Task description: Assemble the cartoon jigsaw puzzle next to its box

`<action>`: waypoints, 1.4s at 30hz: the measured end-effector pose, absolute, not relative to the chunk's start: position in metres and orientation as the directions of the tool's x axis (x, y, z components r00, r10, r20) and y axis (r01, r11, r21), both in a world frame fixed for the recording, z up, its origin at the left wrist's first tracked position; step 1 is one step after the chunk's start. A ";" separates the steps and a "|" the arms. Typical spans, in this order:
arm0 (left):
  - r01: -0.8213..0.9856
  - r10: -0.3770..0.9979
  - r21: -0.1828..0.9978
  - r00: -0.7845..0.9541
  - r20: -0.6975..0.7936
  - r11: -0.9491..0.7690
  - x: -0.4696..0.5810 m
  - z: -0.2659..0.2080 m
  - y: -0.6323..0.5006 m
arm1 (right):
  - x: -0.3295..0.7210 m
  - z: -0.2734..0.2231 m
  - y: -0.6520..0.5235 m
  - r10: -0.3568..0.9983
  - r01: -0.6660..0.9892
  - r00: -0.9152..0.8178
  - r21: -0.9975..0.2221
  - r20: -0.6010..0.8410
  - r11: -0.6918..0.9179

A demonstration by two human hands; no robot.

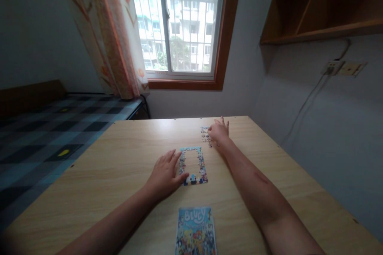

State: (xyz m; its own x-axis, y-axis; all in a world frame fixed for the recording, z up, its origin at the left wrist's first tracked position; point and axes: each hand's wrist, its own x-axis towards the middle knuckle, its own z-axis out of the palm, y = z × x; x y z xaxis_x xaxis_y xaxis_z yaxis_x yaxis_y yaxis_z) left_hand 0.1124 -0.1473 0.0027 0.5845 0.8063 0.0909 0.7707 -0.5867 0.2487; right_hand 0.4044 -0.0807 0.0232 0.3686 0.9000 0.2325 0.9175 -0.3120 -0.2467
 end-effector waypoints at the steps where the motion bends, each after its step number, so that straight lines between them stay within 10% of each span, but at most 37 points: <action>1: 0.769 0.806 0.254 0.585 0.088 -0.586 0.112 0.003 -0.147 | 0.403 0.020 -0.079 0.900 0.917 0.372 -0.241 0.226 -0.318; 42: 0.753 0.802 0.297 0.590 0.089 -0.587 0.110 0.002 -0.147 | 0.404 0.009 -0.079 0.925 0.933 0.336 -0.196 0.177 -0.301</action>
